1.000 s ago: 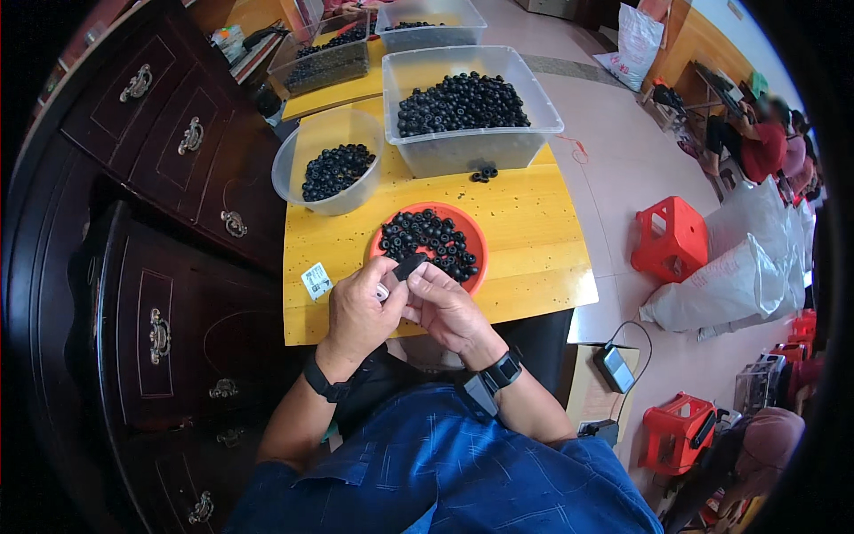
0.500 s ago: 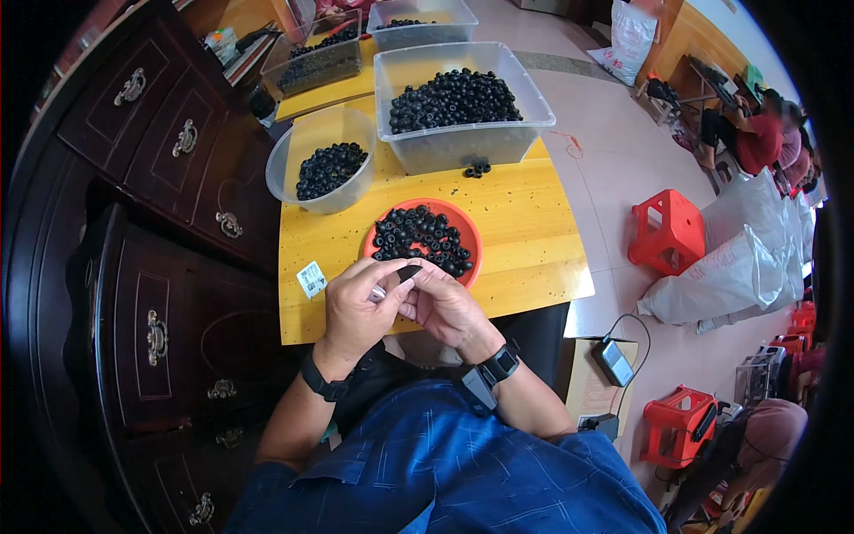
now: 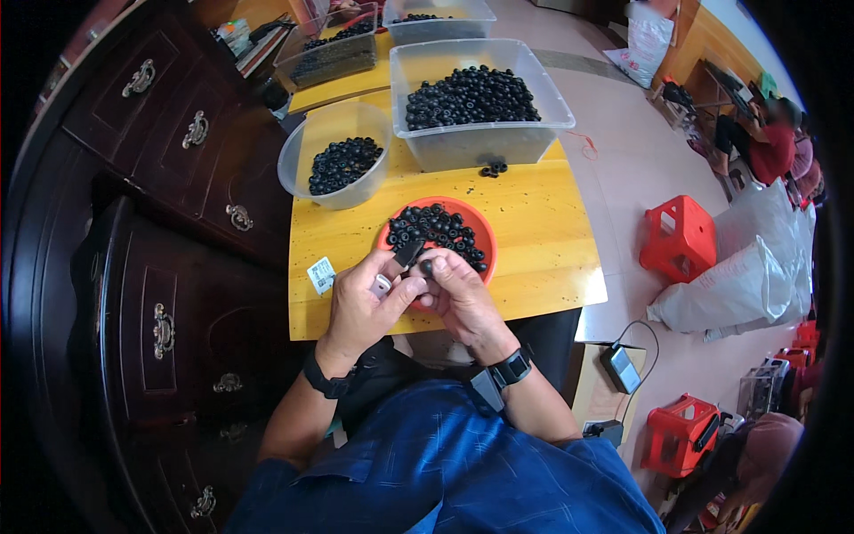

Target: Manually sort and inspect small black objects (possibly dried fruit or rubber components) by hand.

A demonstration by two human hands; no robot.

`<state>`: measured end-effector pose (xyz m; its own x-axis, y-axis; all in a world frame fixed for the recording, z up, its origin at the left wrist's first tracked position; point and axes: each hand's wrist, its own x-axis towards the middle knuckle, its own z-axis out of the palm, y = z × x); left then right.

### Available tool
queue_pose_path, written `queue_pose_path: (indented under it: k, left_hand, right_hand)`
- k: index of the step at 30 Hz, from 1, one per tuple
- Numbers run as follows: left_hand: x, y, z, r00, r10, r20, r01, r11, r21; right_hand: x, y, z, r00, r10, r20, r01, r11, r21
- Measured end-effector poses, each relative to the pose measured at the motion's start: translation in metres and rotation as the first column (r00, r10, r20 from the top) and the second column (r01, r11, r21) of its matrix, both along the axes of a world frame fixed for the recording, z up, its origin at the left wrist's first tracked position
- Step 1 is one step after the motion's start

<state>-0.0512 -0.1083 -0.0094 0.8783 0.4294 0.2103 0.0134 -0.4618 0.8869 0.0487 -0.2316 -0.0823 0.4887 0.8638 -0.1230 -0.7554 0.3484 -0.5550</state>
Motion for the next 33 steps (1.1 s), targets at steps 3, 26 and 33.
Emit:
queue_pose_path:
  k: [3,26,33]
  left_hand:
    - [-0.004,0.013,-0.005,0.999,-0.045,-0.028,0.044,0.999,-0.033]
    - [0.003,0.015,-0.005,0.986,-0.131,-0.102,0.157,0.935,0.319]
    - [0.007,0.012,-0.004,0.984,-0.119,-0.131,0.161,0.907,0.388]
  right_hand:
    - [0.002,-0.003,0.002,0.997,-0.076,0.026,0.076,0.997,0.014]
    - [-0.004,0.0,-0.003,1.0,-0.016,-0.009,0.017,0.998,0.068]
    - [-0.001,-0.004,-0.006,0.999,-0.04,0.026,0.039,0.999,0.028]
